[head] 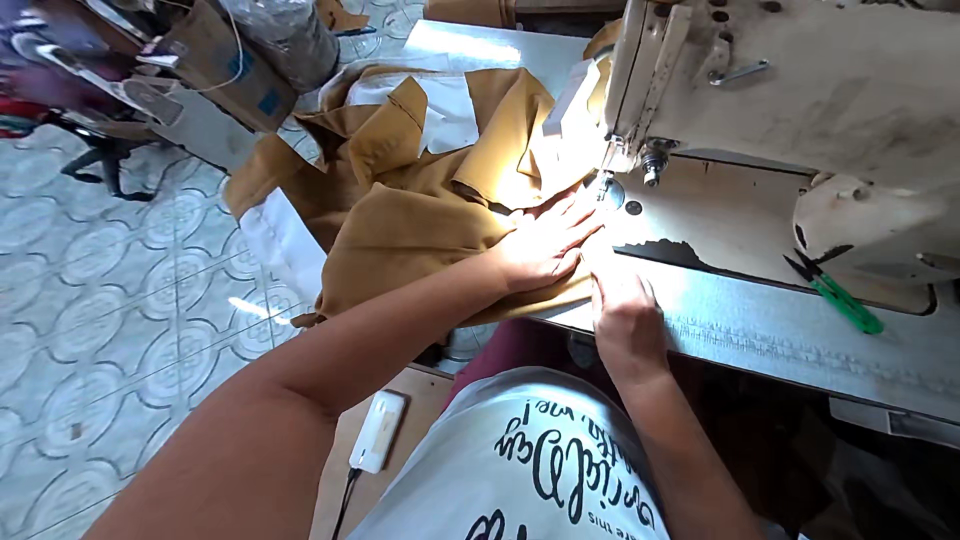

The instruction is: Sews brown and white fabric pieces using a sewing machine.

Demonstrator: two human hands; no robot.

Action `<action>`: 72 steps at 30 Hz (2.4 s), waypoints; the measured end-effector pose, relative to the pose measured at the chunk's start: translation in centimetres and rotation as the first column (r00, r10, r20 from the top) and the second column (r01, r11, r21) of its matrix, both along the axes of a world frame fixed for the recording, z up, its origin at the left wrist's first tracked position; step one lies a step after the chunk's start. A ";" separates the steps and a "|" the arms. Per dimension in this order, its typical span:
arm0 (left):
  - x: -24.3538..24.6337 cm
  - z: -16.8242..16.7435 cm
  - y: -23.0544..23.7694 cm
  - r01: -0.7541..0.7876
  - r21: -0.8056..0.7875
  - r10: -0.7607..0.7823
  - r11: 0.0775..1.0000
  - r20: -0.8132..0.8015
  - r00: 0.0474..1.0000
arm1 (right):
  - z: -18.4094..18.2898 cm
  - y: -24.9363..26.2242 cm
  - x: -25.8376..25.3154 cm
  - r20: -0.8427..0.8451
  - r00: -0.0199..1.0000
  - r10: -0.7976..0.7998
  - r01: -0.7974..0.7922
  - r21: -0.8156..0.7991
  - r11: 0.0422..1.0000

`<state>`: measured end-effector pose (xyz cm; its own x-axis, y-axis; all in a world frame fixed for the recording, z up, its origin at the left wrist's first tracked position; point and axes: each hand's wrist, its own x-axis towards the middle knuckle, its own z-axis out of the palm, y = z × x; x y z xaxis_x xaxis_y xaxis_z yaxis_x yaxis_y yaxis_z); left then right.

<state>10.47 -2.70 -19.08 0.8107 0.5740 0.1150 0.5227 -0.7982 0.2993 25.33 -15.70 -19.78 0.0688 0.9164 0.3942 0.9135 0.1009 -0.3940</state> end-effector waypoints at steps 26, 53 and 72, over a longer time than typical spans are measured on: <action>0.4 1.1 9.0 0.363 0.017 -0.353 0.932 0.280 0.893 | 1.3 6.1 0.7 -0.189 0.966 -0.178 0.151 -0.147 0.977; 2.4 -0.1 7.7 0.158 0.138 -0.198 0.978 0.358 0.913 | 2.3 7.4 2.9 -0.116 0.977 -0.178 0.152 -0.203 0.967; 0.7 2.1 8.7 0.276 0.101 -0.291 0.956 0.178 0.940 | 1.0 4.4 2.2 -0.155 0.979 -0.130 0.116 -0.096 0.989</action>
